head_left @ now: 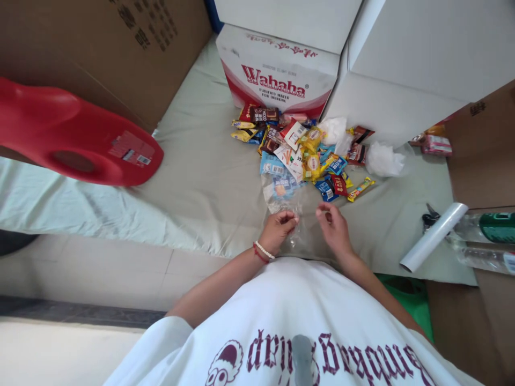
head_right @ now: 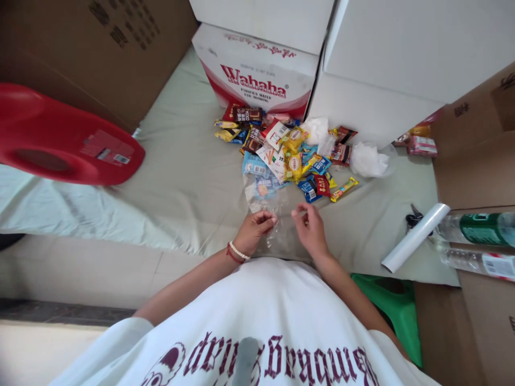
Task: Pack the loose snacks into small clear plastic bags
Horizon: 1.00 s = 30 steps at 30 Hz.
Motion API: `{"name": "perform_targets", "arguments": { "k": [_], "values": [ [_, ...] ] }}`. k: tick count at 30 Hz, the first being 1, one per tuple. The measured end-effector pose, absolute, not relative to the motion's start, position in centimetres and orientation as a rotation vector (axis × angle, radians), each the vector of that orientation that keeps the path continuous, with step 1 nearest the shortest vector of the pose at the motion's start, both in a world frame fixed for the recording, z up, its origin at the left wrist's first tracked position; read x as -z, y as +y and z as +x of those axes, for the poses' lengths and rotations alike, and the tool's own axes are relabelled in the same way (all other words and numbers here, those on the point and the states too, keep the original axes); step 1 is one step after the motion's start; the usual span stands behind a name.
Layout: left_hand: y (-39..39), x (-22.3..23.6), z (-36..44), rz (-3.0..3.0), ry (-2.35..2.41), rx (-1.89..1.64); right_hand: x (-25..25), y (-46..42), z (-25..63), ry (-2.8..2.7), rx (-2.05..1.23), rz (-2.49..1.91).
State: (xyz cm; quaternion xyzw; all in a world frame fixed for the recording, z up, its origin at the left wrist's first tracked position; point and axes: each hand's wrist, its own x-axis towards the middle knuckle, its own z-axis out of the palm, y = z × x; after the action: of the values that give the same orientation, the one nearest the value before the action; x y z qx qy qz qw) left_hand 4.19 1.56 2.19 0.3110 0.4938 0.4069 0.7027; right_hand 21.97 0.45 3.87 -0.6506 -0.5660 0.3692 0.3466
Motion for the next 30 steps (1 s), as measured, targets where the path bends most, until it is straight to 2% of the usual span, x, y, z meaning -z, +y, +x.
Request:
{"name": "perform_targets", "arguments": {
  "k": [5,9,12,15,17,19,22,24,27,30],
  "values": [
    [0.7,-2.9,2.6,0.533,1.05,-0.98,-2.0,3.8,20.3,-1.146,-1.471,-1.607],
    [-0.6,-2.8,-2.7,0.284,1.136,-1.026,-1.8,4.0,21.2,-0.973,-1.443,-1.633],
    [-2.7,-2.4,-7.8,0.277,1.423,-0.999,-1.8,3.0,22.9,-0.942,-1.443,-1.672],
    [-4.7,-3.4,-10.4,0.6,1.949,-1.101,-1.8,1.7,23.9,-0.985,-1.429,-1.68],
    [-5.0,-4.7,-9.9,1.046,2.088,-1.2,-2.0,1.0,23.8,-1.019,-1.407,-1.674],
    [-4.1,-5.8,-8.0,1.542,1.856,-1.161,-2.2,0.4,23.5,-1.048,-1.367,-1.668],
    [-1.1,-5.2,-4.2,2.019,1.471,-0.829,-2.3,-0.4,23.7,-1.012,-1.326,-1.675],
    [1.0,-3.2,-2.3,2.177,1.468,-0.597,-2.1,-1.2,25.0,-0.931,-1.316,-1.717],
    [2.8,0.3,-1.0,2.3,1.507,-0.469,-1.9,-2.0,28.5,-0.988,-1.247,-1.86],
    [2.9,2.1,-0.7,2.418,1.458,-0.44,-2.6,-0.8,31.3,-1.242,-0.942,-1.982]
  ]
}}
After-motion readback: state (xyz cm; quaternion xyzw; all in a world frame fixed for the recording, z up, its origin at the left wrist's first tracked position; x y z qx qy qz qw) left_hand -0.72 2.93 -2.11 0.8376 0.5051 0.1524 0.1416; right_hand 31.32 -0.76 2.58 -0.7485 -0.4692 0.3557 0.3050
